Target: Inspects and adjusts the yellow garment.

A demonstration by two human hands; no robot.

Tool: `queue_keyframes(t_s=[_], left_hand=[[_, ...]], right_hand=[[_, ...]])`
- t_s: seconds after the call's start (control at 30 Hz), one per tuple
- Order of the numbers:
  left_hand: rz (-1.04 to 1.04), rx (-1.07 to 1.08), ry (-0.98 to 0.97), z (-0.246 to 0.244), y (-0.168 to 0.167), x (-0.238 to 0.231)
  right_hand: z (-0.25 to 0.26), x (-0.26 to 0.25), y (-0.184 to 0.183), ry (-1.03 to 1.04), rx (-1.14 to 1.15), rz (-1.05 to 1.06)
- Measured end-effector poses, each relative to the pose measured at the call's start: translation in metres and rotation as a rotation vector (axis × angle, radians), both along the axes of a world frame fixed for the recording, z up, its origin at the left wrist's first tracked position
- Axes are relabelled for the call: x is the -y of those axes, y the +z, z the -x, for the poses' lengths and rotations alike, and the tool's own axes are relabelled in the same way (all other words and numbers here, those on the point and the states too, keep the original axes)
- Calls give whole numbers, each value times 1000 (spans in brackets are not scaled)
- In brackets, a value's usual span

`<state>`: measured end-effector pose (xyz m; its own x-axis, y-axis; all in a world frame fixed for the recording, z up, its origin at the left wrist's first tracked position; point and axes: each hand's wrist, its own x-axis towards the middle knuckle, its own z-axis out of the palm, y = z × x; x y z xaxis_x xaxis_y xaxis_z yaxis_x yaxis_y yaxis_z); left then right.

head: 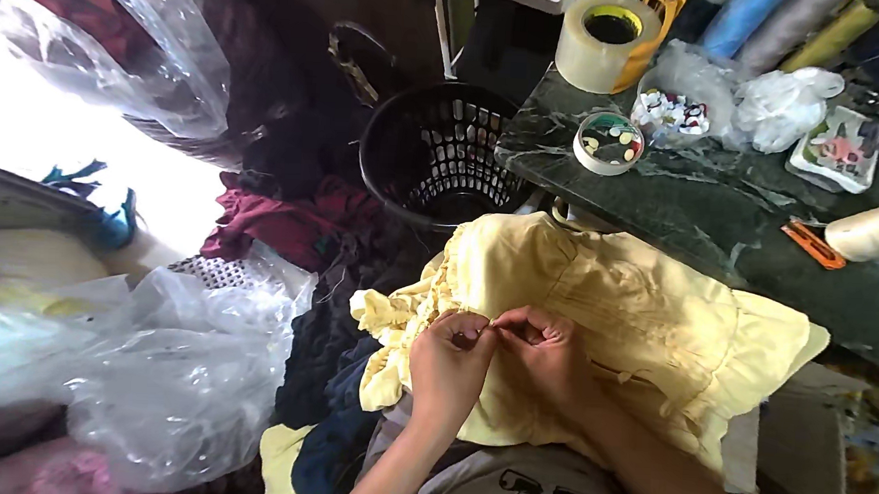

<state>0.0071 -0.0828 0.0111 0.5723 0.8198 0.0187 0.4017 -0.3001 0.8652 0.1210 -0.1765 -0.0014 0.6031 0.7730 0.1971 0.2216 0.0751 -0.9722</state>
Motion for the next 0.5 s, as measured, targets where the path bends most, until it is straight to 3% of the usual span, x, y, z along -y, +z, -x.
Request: queue_keyframes(t_s=[0.17, 0.5], left_hand=[[89, -38, -51, 2, 3, -6], [38, -55, -134, 1, -3, -7]], right_hand=[[0, 0, 1, -20, -17, 49], [-8, 3, 1, 30, -33, 78]])
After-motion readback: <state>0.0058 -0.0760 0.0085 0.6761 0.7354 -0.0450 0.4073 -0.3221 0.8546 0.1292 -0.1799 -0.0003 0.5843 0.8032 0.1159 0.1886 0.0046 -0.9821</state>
